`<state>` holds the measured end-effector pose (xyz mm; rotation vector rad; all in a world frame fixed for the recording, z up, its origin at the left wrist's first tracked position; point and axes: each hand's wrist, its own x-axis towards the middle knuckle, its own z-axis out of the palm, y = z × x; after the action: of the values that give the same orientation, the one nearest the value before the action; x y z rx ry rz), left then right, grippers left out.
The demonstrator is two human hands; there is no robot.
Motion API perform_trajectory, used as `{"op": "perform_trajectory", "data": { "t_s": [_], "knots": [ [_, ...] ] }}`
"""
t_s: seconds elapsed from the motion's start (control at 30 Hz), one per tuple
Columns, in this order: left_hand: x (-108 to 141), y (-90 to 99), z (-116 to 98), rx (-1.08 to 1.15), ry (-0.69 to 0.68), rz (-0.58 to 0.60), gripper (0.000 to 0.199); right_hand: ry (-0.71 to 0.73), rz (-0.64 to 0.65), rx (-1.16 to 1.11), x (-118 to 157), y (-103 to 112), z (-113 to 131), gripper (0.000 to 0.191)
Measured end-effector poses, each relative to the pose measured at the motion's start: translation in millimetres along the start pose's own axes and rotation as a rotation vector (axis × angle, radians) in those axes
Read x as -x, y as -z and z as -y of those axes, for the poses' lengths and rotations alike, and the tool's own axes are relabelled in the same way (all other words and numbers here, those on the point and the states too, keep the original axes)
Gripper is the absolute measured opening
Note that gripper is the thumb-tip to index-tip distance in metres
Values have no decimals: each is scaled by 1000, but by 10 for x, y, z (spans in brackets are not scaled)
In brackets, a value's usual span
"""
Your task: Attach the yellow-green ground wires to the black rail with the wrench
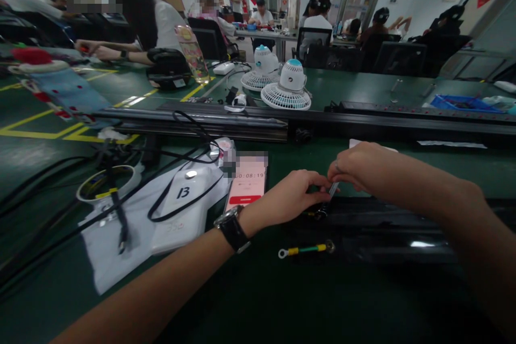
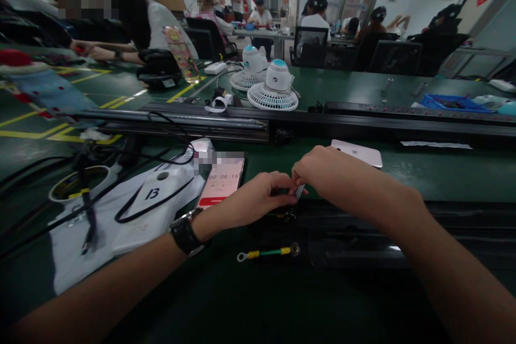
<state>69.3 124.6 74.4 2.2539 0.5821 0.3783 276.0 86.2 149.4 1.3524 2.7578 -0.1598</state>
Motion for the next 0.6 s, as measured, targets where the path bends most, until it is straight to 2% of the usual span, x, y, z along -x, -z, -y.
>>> {"op": "perform_trajectory", "data": {
  "t_s": [0.23,0.4,0.6],
  "knots": [
    [0,3,96,82,16,40,19,36,-29,-22,-26,-28,-11,44],
    [-2,3,119,150,4,63,23,73,-41,-46,-25,-36,-15,36],
    [-2,20,111,158,-2,64,14,77,-47,-102,-2,6,45,33]
  ]
}}
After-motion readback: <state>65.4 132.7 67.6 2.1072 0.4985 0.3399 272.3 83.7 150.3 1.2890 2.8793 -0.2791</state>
